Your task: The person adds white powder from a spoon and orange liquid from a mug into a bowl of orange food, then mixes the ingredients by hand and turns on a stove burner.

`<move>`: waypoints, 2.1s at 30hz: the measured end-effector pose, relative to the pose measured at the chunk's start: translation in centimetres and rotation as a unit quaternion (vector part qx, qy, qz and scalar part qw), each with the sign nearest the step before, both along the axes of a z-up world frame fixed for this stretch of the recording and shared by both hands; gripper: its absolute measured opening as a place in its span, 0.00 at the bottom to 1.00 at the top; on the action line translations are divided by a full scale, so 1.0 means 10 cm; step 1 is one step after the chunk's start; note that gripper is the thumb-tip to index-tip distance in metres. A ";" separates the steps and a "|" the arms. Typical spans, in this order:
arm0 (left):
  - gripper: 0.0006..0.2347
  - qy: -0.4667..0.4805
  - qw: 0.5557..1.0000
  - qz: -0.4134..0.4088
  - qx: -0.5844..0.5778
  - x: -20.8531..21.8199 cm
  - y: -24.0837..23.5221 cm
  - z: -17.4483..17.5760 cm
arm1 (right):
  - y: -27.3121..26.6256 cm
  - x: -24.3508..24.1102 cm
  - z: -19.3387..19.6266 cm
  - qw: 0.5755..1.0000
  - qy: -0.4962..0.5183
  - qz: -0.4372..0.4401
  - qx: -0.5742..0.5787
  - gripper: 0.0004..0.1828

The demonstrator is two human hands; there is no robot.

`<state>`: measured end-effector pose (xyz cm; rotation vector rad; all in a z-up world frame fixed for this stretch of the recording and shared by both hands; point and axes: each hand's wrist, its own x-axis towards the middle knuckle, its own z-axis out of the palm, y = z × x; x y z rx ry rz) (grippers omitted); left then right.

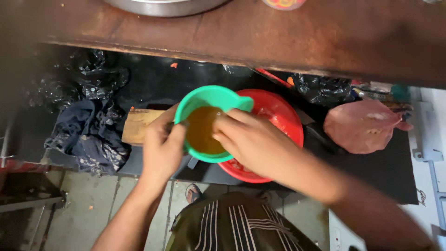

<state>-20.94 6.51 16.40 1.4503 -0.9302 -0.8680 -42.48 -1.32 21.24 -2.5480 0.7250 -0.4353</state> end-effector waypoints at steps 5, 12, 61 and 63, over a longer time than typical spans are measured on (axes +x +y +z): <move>0.18 -0.025 0.989 -0.097 -0.111 -0.30 -0.22 0.08 | -0.63 0.59 -0.62 0.949 0.308 0.047 0.043 0.12; 0.17 -0.107 0.991 -0.030 -0.079 -0.25 -0.29 0.07 | -0.74 0.52 -0.57 0.804 0.070 -0.136 0.575 0.15; 0.19 0.103 0.988 0.055 -0.103 0.40 0.11 -0.26 | -0.31 -0.06 -1.19 0.654 -0.204 -0.254 0.683 0.11; 0.19 0.077 0.987 0.050 -0.130 0.42 0.07 -0.25 | -0.34 -0.05 -1.09 0.705 -0.165 -0.274 0.633 0.09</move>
